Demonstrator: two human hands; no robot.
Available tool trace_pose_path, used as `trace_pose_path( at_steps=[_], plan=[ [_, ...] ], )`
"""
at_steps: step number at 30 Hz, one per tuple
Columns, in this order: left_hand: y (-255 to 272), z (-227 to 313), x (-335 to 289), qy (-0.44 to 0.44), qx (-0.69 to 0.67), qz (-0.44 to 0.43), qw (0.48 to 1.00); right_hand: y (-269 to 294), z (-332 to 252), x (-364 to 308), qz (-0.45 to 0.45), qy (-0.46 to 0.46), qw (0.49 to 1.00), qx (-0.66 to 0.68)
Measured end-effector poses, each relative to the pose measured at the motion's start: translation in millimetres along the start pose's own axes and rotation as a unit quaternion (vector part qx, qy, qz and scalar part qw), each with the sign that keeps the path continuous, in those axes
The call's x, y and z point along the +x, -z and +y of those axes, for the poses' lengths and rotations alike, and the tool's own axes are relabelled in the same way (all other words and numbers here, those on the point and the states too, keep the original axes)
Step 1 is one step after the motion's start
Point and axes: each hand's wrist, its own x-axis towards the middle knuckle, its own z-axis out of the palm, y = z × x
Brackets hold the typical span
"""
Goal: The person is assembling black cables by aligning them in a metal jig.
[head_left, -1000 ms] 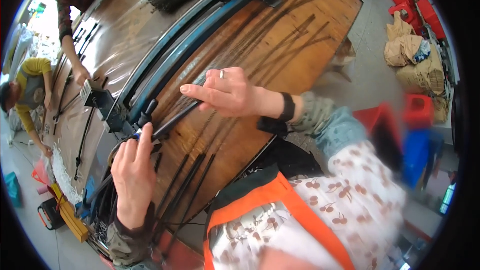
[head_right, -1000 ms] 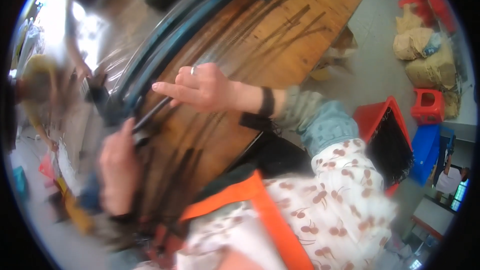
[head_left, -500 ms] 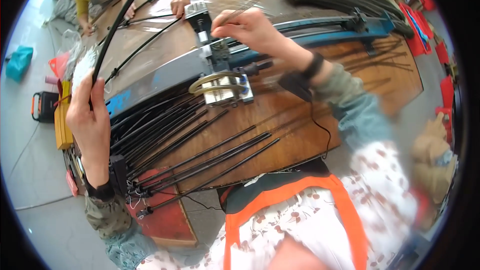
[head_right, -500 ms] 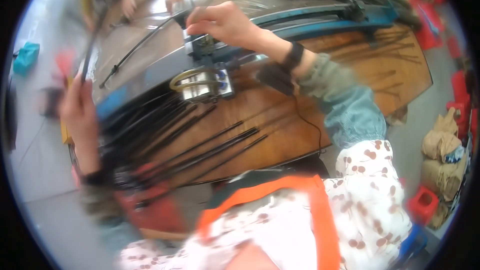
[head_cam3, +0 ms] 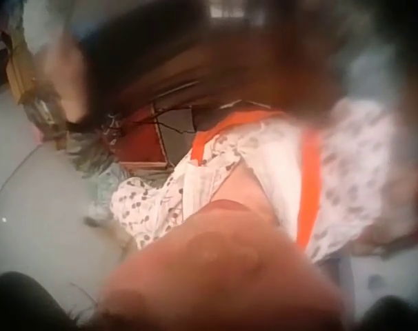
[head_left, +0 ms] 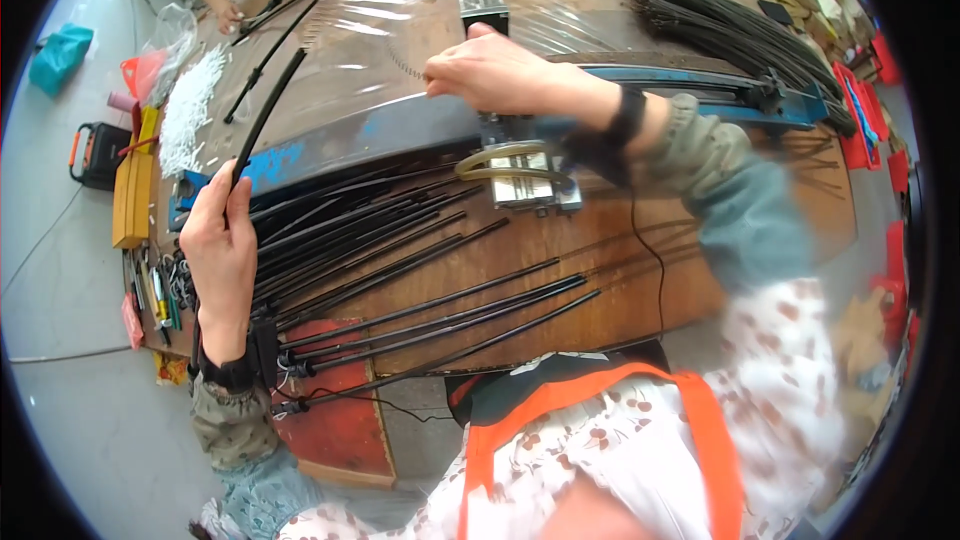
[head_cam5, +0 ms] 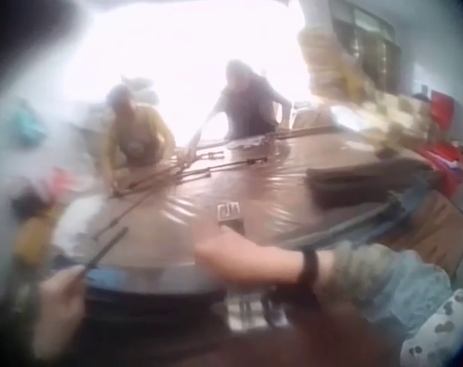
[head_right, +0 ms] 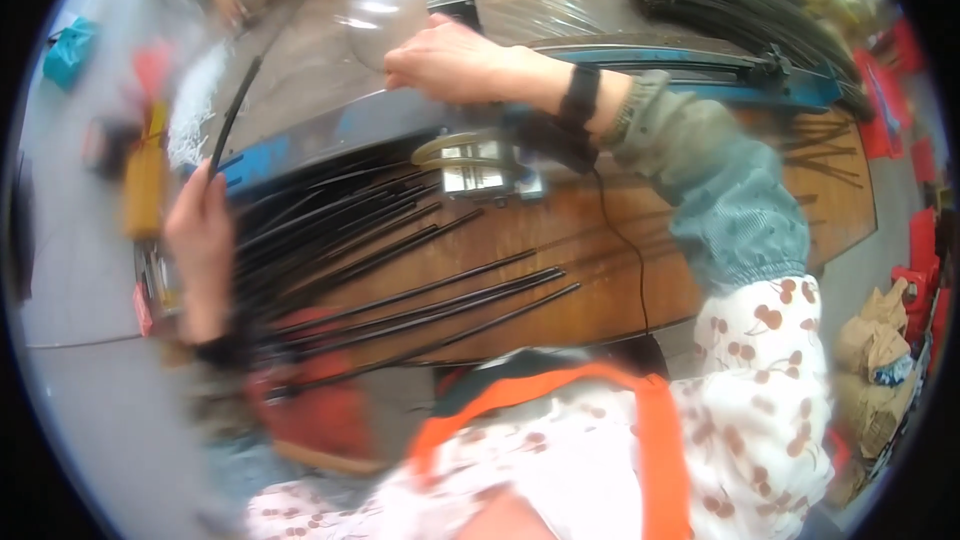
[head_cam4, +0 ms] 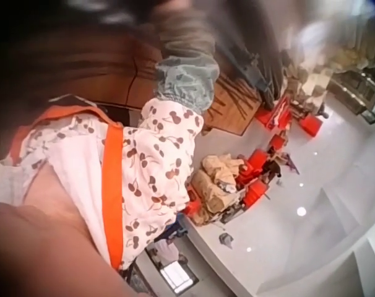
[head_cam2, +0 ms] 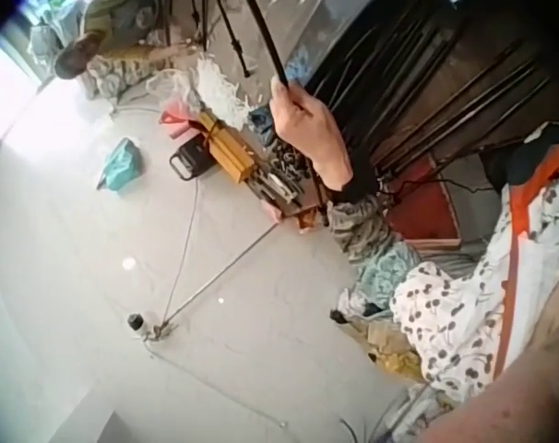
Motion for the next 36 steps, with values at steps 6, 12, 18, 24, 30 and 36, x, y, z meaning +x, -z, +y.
trace_pose_path(
  at_steps=[6,12,18,24,30,36],
  plan=[
    [-9.1,-21.5,3.7,0.002,0.034,-0.063,0.997,52.5,58.5,-109.2,0.128,0.001,0.948,-0.291],
    [-98.9,30.7,49.2,-0.135,-0.012,-0.096,0.986,136.6,104.1,-251.9,0.118,-0.11,0.897,-0.412],
    [-155.6,63.7,63.8,-0.162,-0.052,-0.108,0.979,141.6,114.9,-287.7,0.093,-0.166,0.912,-0.363],
    [-158.7,65.7,67.7,-0.102,-0.113,-0.137,0.979,130.4,136.5,-302.6,0.131,-0.211,0.913,-0.323],
    [-173.8,68.5,66.3,-0.076,-0.188,-0.125,0.971,123.5,140.1,-300.7,0.16,-0.202,0.916,-0.308],
    [-168.1,64.0,57.7,-0.095,-0.166,-0.088,0.978,125.1,132.8,-309.9,0.139,-0.21,0.908,-0.334]
  ],
)
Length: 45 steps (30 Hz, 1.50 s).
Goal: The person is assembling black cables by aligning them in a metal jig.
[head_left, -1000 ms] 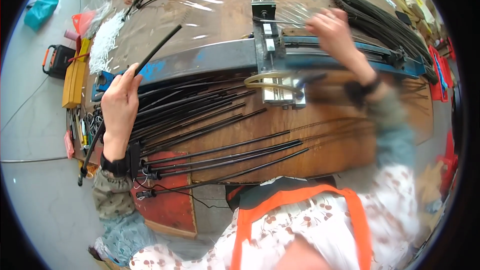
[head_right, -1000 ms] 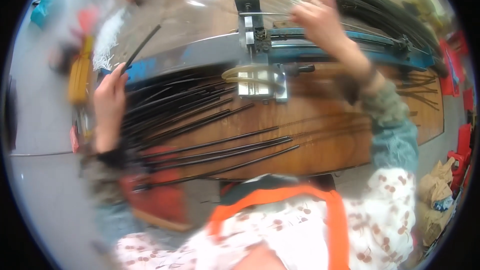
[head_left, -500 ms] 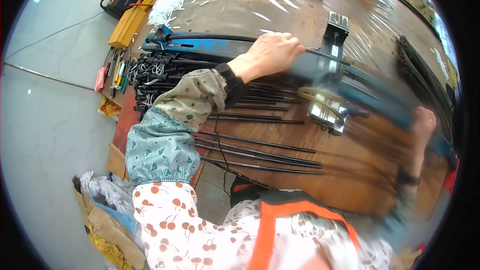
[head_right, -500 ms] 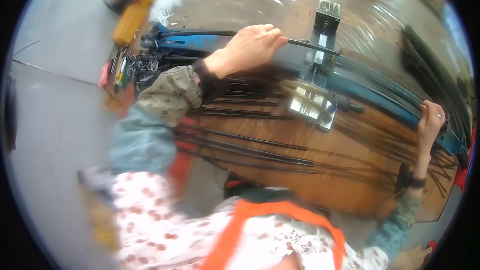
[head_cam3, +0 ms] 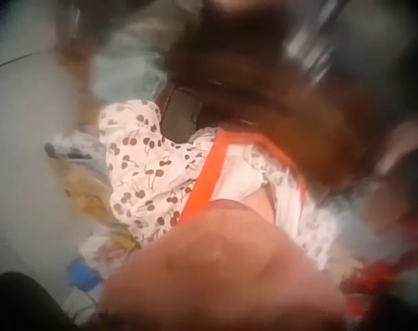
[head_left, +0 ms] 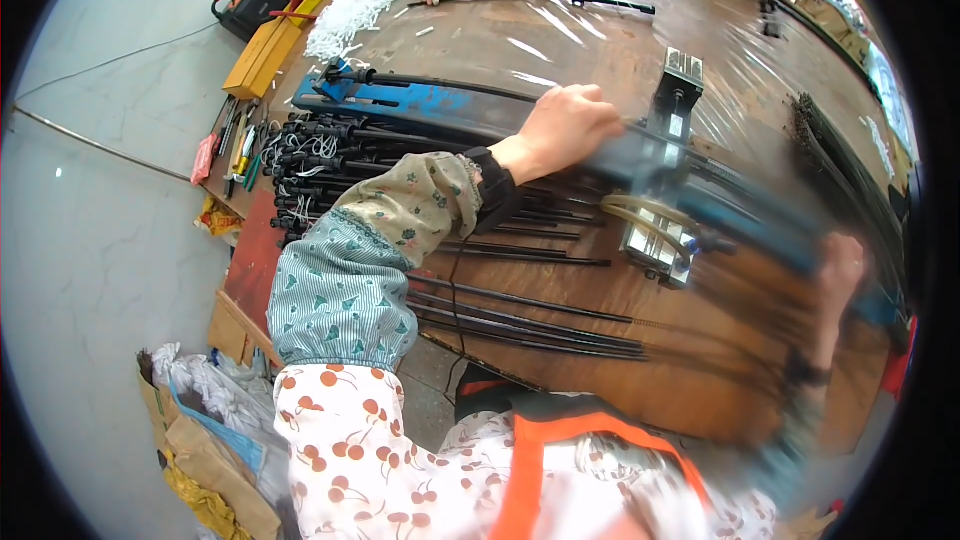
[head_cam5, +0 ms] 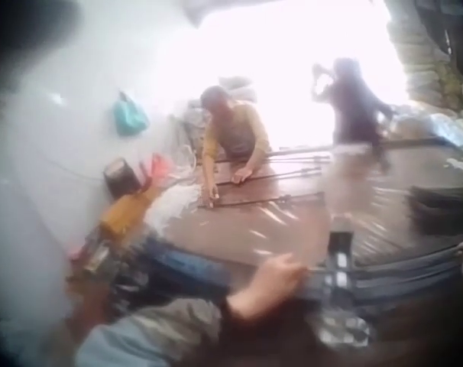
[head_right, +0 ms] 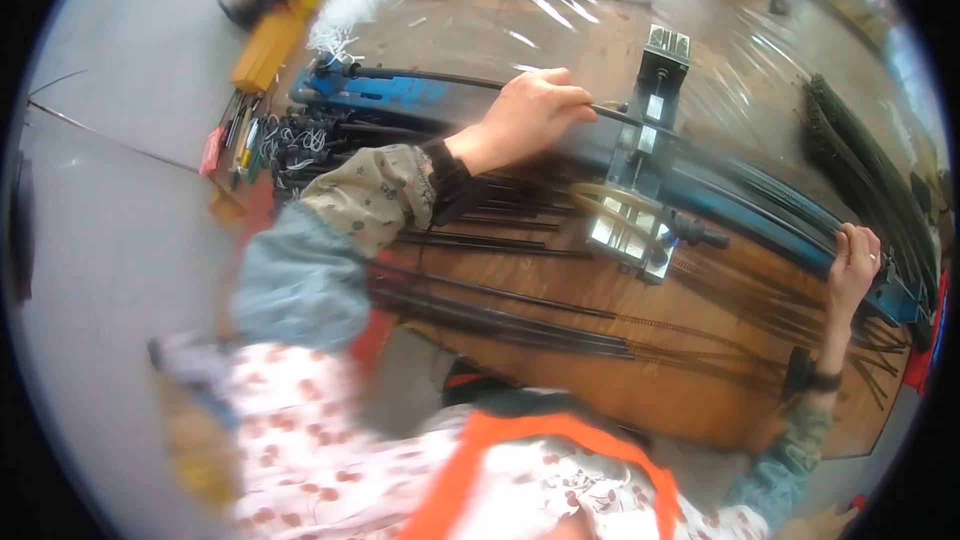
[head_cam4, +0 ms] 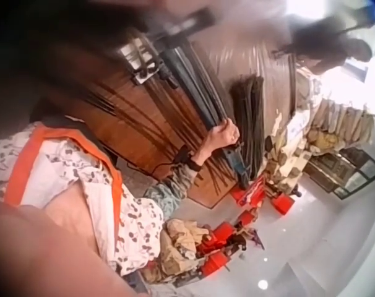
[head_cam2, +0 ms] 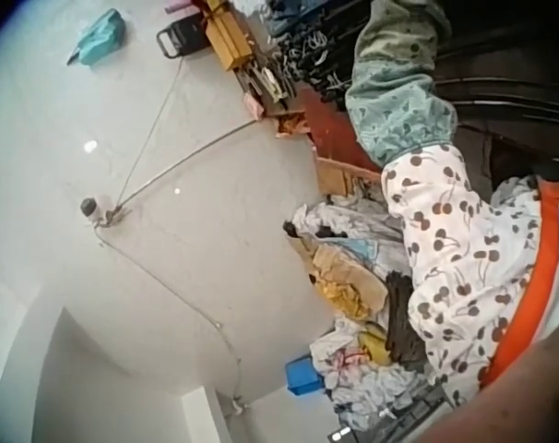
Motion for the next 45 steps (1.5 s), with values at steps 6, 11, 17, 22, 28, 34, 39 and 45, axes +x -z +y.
trace_pose_path(
  at_steps=[6,11,17,22,28,34,39,45],
  plan=[
    [-2.2,-12.8,9.7,-0.045,0.029,-0.071,0.996,50.3,-140.3,30.2,0.034,0.091,0.994,0.04],
    [-0.9,5.7,15.7,0.062,0.099,-0.106,0.987,42.9,-167.0,5.4,0.013,0.096,0.991,0.092],
    [-4.7,8.1,11.9,0.036,0.105,-0.09,0.99,37.0,-197.1,0.0,0.014,0.085,0.982,0.166],
    [-8.3,9.1,5.7,0.017,0.111,-0.082,0.99,15.7,-216.8,1.9,-0.059,0.051,0.934,0.348],
    [-10.2,1.6,16.1,-0.145,0.154,-0.003,0.977,15.1,-214.3,24.5,-0.097,-0.007,0.9,0.425],
    [45.6,-91.1,3.3,-0.21,0.352,0.084,0.908,58.1,-275.9,-71.5,-0.244,0.213,0.919,0.227],
    [21.4,57.0,-103.2,-0.076,0.208,-0.068,0.973,48.0,-275.1,-89.7,-0.17,0.163,0.938,0.252],
    [18.1,166.4,-167.0,0.116,0.032,-0.204,0.972,40.0,-262.9,-46.9,0.02,0.151,0.921,0.358]
  ],
)
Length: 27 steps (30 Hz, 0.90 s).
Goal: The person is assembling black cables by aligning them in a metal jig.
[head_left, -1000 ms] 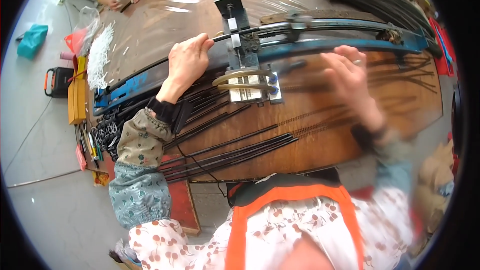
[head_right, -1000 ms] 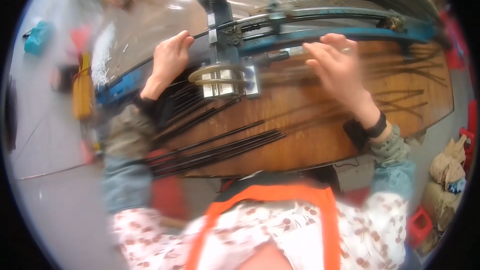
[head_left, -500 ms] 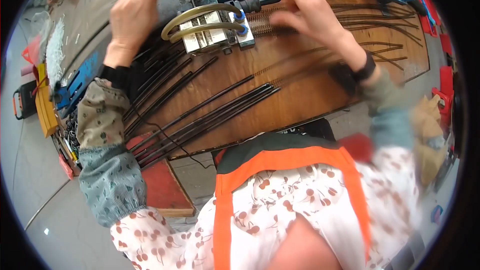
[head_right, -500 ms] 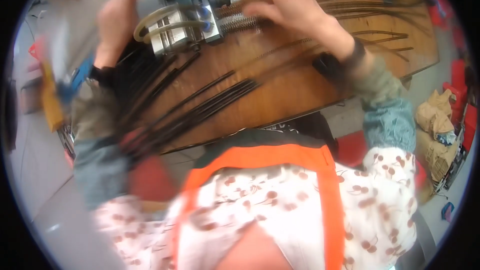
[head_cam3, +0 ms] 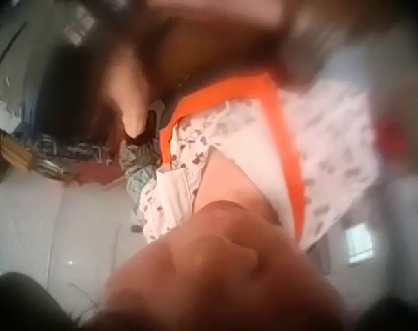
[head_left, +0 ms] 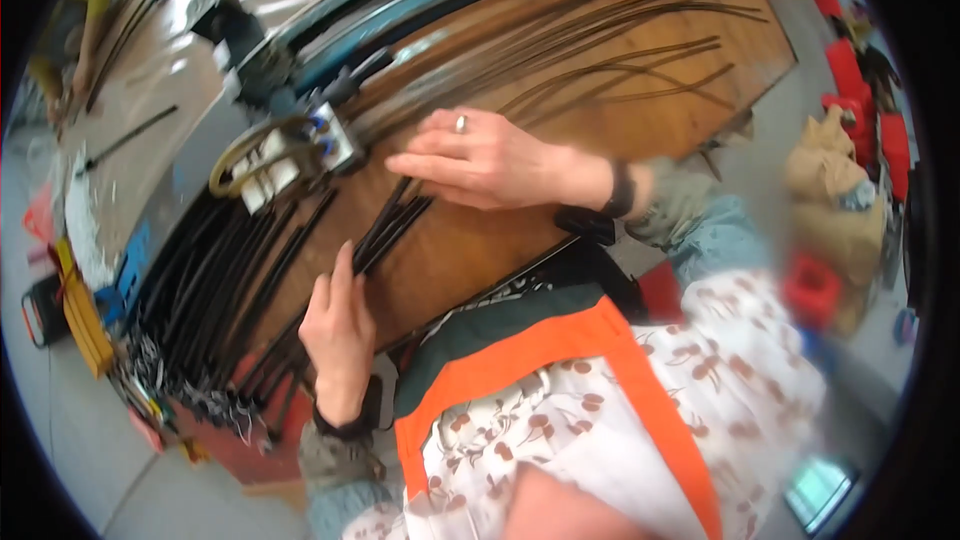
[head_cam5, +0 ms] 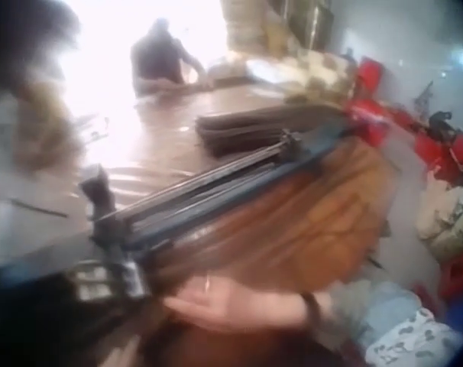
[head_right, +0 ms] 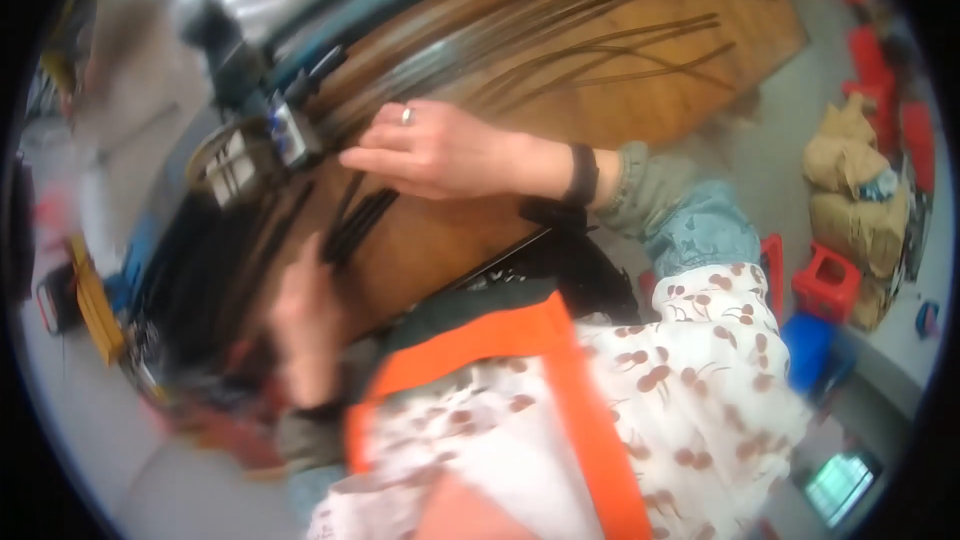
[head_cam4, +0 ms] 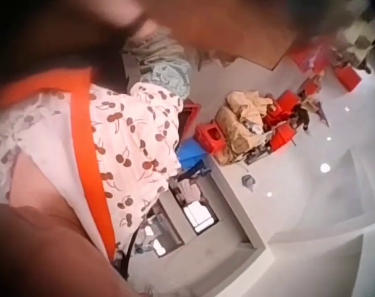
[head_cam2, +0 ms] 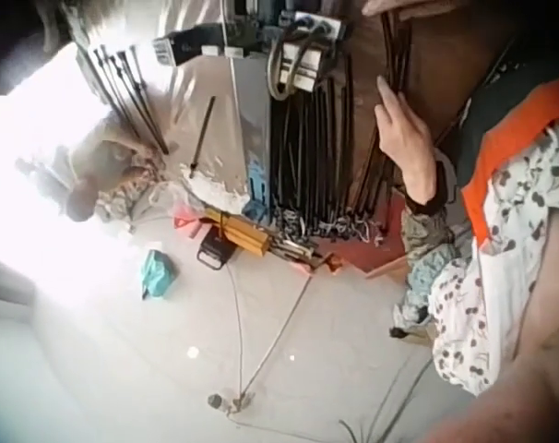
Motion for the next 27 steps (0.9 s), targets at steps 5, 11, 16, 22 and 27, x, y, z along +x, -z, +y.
trace_pose_path(
  at_steps=[5,11,16,22,27],
  plan=[
    [48.8,19.0,36.8,-0.087,0.088,0.006,0.992,61.5,48.2,-46.2,-0.016,-0.187,0.981,0.04],
    [62.1,57.3,119.2,-0.21,0.13,0.009,0.969,98.9,49.8,-14.2,0.194,-0.098,0.976,-0.015],
    [80.1,63.0,166.5,-0.261,0.157,0.079,0.949,127.9,98.9,-66.7,0.175,-0.175,0.967,-0.055],
    [72.2,82.8,197.6,-0.317,0.144,0.032,0.937,119.8,81.2,-34.6,0.157,-0.073,0.974,-0.143],
    [72.3,85.3,197.0,-0.325,0.138,0.049,0.934,91.5,75.1,-13.2,0.2,-0.064,0.966,-0.152]
  ],
)
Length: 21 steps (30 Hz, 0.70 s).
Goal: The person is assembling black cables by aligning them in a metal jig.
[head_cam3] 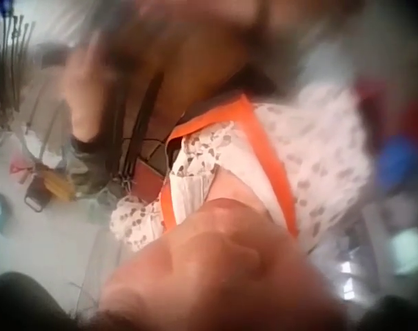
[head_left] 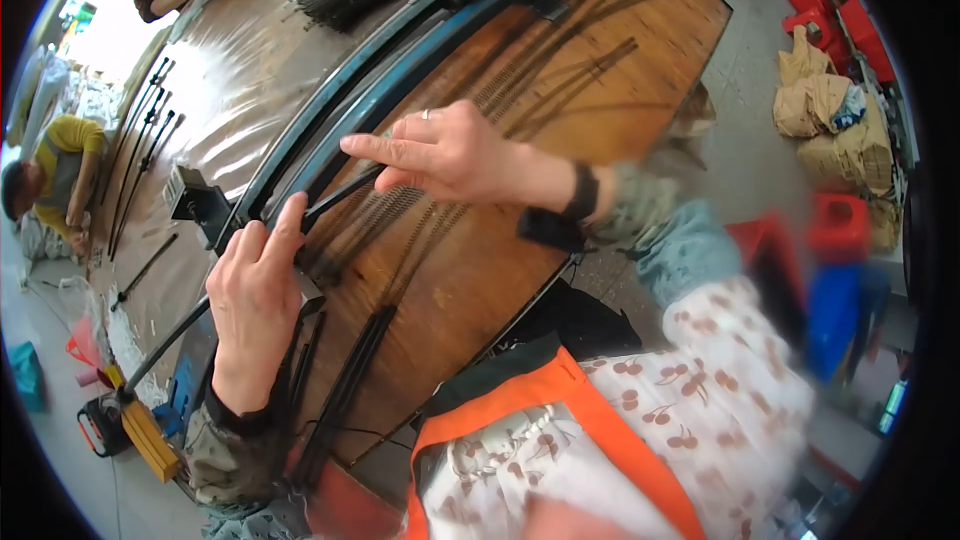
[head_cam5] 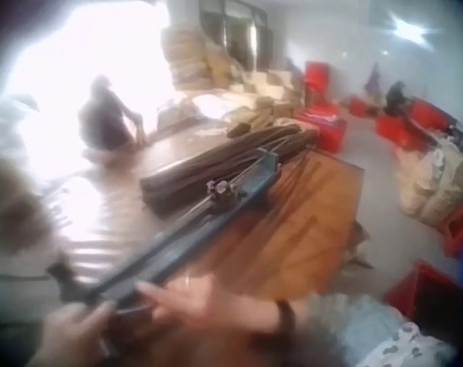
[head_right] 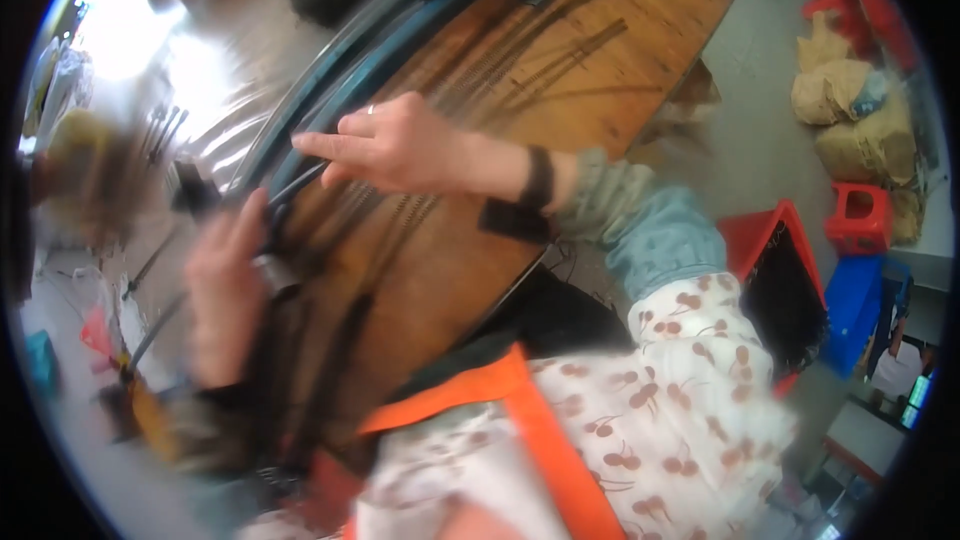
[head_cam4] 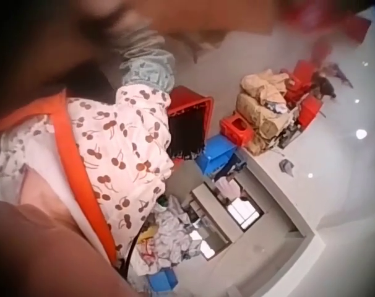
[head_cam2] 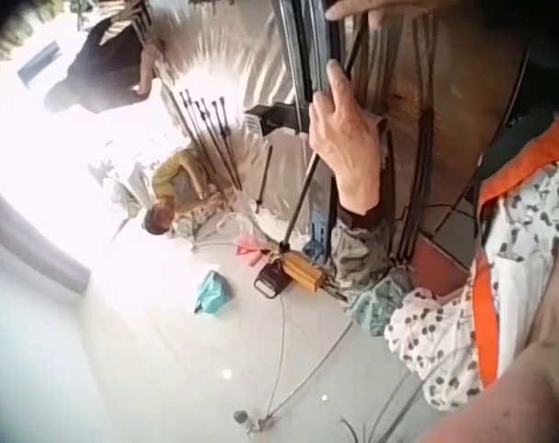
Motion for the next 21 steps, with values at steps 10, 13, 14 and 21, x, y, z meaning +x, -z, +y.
trace_pose_path(
  at_steps=[10,13,14,21],
  plan=[
    [113.8,-121.6,-121.8,0.197,0.223,0.17,0.94,-40.6,39.4,24.8,-0.094,-0.157,0.982,0.042],
    [128.8,-115.4,-150.3,0.232,0.177,0.216,0.932,-100.6,-16.8,94.1,-0.202,-0.21,0.914,0.283],
    [124.2,-114.8,-155.9,0.253,0.145,0.216,0.932,-121.3,-31.8,112.9,-0.214,-0.135,0.928,0.274],
    [138.4,-102.2,-266.9,0.382,0.079,0.174,0.904,-205.6,-71.8,154.4,-0.243,0.07,0.946,0.204]
  ],
)
